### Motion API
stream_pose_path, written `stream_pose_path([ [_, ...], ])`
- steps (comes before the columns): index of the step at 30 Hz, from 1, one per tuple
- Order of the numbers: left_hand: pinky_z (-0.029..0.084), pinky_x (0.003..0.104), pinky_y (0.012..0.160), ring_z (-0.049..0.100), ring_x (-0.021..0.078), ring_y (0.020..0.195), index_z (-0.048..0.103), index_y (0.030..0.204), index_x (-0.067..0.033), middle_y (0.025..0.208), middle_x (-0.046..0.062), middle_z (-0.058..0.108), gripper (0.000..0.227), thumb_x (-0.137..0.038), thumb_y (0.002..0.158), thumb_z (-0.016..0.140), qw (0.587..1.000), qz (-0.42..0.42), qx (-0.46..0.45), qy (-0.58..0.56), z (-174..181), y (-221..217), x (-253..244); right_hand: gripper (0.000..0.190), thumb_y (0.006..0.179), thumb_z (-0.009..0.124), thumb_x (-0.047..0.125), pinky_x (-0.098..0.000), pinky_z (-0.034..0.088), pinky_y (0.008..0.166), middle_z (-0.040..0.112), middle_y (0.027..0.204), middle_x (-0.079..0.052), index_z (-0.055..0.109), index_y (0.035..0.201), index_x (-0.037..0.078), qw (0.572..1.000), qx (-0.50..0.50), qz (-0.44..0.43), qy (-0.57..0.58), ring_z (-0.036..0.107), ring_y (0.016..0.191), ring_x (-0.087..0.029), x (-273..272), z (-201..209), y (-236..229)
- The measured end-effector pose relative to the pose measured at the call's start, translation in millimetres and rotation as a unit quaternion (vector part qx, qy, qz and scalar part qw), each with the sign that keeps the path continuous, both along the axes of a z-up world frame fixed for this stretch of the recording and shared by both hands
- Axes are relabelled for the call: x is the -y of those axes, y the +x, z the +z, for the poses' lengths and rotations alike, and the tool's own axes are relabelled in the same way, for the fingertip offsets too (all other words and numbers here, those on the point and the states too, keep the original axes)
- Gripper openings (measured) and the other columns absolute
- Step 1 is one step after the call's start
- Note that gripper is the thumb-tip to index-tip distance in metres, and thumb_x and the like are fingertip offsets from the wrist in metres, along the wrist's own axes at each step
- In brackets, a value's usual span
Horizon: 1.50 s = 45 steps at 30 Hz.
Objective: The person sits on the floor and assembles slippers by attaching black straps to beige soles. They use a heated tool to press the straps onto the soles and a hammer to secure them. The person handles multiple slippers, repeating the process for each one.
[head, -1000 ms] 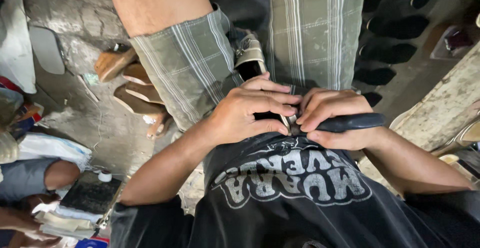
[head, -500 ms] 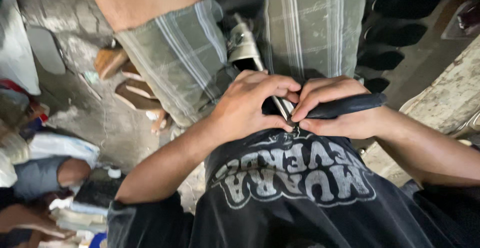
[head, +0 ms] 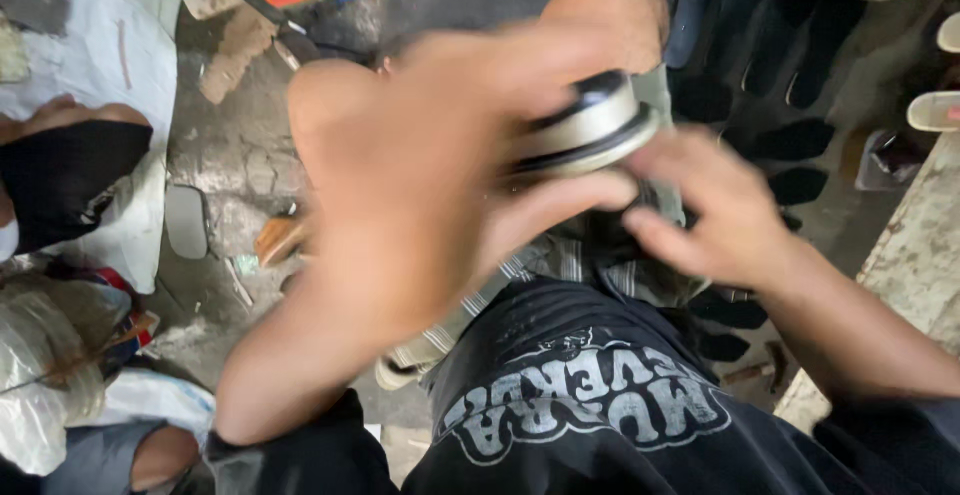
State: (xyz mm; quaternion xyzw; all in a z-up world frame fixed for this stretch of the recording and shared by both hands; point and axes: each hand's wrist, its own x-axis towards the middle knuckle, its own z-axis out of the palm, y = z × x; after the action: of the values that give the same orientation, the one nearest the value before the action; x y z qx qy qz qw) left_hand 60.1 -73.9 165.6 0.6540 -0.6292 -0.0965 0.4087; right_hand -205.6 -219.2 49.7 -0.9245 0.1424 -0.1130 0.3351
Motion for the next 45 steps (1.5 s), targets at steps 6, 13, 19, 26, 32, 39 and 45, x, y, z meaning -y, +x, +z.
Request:
stream_pose_path([
  [6, 0.055, 0.042, 0.075, 0.068, 0.0318, 0.096, 0.057, 0.113, -0.0102, 0.104, 0.009, 0.067, 0.043, -0.028, 0.082, 0.081, 0.992, 0.038, 0.053, 0.111, -42.3, -33.0, 70.8, 0.027, 0.101, 0.070, 0.001, -0.0355, 0.057, 0.106, 0.068, 0.132, -0.014, 0.065, 0.127, -0.003, 0.913, 0.169, -0.076, 0.363, 0.067, 0.125, -0.022, 46.8, -26.4, 44.7],
  [13, 0.052, 0.044, 0.071, 0.065, 0.0292, 0.085, 0.063, 0.097, -0.0086, 0.091, 0.007, 0.066, 0.026, -0.024, 0.085, 0.079, 0.967, 0.097, 0.100, 0.212, -77.9, -44.4, 42.0, 0.025, 0.089, 0.081, 0.001, -0.0401, 0.055, 0.110, 0.071, 0.119, -0.016, 0.070, 0.111, -0.004, 0.954, 0.189, -0.054, 0.224, 0.069, 0.122, -0.028, 61.1, -59.2, 26.8],
  [19, 0.050, 0.041, 0.074, 0.063, 0.0269, 0.085, 0.063, 0.095, -0.0104, 0.091, 0.005, 0.064, 0.022, -0.022, 0.086, 0.079, 0.972, 0.114, 0.095, 0.181, -79.8, -61.4, 46.3, 0.019, 0.084, 0.085, 0.004, -0.0370, 0.055, 0.100, 0.072, 0.107, -0.011, 0.074, 0.099, 0.000, 0.959, 0.191, -0.060, 0.200, 0.069, 0.109, -0.026, 61.7, -57.4, 34.2],
  [26, 0.052, 0.040, 0.085, 0.065, 0.0266, 0.098, 0.065, 0.107, -0.0065, 0.107, 0.006, 0.068, 0.028, -0.022, 0.087, 0.078, 0.978, 0.102, 0.074, 0.169, -69.6, -59.1, 39.2, 0.017, 0.086, 0.086, 0.006, -0.0337, 0.053, 0.091, 0.073, 0.105, -0.009, 0.075, 0.098, 0.003, 0.974, 0.179, -0.046, 0.131, 0.068, 0.104, -0.025, 63.9, -53.1, 29.7],
  [32, 0.052, 0.039, 0.086, 0.068, 0.0238, 0.101, 0.070, 0.105, -0.0091, 0.108, 0.002, 0.072, 0.023, -0.023, 0.089, 0.080, 0.976, 0.110, 0.084, 0.171, -63.1, -45.3, 27.3, 0.025, 0.079, 0.090, 0.010, -0.0403, 0.052, 0.098, 0.068, 0.116, -0.011, 0.076, 0.099, 0.005, 0.974, 0.193, -0.017, 0.116, 0.064, 0.112, -0.027, 66.4, -52.5, 35.4],
  [39, 0.052, 0.035, 0.083, 0.069, 0.0201, 0.099, 0.072, 0.103, -0.0098, 0.107, 0.000, 0.073, 0.021, -0.022, 0.089, 0.081, 0.981, 0.116, 0.053, 0.145, -75.0, -43.9, 19.4, 0.021, 0.083, 0.087, 0.007, -0.0400, 0.051, 0.110, 0.067, 0.125, -0.010, 0.076, 0.100, 0.007, 0.975, 0.177, -0.006, 0.137, 0.063, 0.124, -0.030, 61.2, -45.7, 42.9],
  [45, 0.052, 0.035, 0.083, 0.068, 0.0177, 0.100, 0.073, 0.104, -0.0126, 0.109, -0.004, 0.073, 0.019, -0.023, 0.090, 0.080, 0.983, 0.110, 0.054, 0.133, -76.5, -45.8, 20.3, 0.031, 0.076, 0.090, 0.018, -0.0488, 0.046, 0.112, 0.065, 0.133, -0.016, 0.078, 0.101, 0.005, 0.974, 0.177, 0.084, 0.110, 0.062, 0.127, -0.033, 59.6, -38.4, 63.1],
])
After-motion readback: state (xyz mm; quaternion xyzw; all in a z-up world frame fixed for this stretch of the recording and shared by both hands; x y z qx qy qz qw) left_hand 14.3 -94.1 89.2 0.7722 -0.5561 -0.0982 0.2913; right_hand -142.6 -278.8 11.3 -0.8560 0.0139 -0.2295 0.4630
